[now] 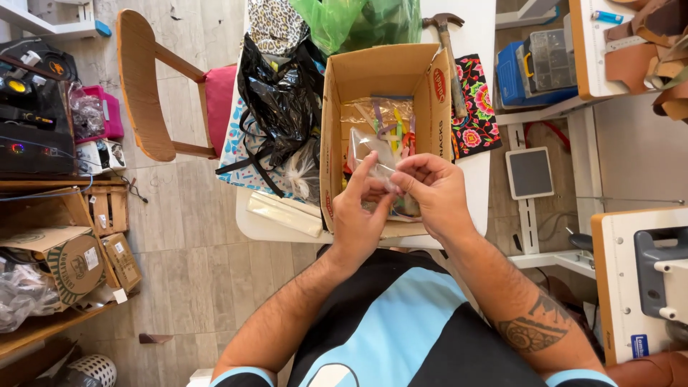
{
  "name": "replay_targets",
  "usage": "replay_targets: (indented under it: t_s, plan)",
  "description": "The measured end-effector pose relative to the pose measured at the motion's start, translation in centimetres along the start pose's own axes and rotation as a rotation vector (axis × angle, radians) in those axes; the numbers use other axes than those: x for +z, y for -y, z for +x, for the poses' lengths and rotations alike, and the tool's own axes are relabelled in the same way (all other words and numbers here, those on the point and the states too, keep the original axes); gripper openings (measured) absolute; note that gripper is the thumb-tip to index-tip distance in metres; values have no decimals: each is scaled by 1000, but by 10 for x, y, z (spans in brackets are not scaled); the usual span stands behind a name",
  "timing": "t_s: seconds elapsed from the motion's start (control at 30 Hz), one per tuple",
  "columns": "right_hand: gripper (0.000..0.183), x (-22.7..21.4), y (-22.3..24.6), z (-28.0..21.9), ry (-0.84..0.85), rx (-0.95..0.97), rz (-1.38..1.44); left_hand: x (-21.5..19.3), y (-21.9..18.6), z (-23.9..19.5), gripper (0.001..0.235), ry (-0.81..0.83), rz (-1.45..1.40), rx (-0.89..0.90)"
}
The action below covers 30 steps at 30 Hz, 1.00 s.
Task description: The person sorts through a cardboard box of craft supplies on a table. They pick up and examine a leopard-print fabric piece, a bundle of white sticks, and colorful plastic strips, placing them into a clear plastic bag. They also handle a black strap and a hammer before continuing to pack the strips.
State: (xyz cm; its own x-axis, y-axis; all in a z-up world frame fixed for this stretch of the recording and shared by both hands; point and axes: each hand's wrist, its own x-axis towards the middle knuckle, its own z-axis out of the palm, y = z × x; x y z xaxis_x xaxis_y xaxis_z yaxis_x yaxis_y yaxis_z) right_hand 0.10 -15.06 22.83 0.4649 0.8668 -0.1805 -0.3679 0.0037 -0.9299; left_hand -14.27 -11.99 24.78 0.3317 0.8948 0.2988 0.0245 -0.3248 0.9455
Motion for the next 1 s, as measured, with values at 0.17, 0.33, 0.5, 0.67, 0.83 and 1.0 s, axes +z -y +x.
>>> replay_targets:
  t_s: [0.17,0.33,0.5,0.67,0.83,1.0]
  plan:
    - [21,-11,-6,5,-14,-36,-13,-20,3,0,72,1,-90,-81]
    - [16,-1,46,-2,-135,-334,-312,-50,21,10,65,-88,-180,-168]
    - [8,23,41,-22,49,-156,-312,-40,25,10,74,-49,-268,-232]
    - [35,25,21,-22,164,83,-177,-30,-1,7,85,34,-177,-233]
    - [21,10,13,-12,110,139,-162,-33,-3,4,88,123,-65,-144]
    - [13,0,13,-4,62,93,-172,-41,2,5,81,80,-59,-234]
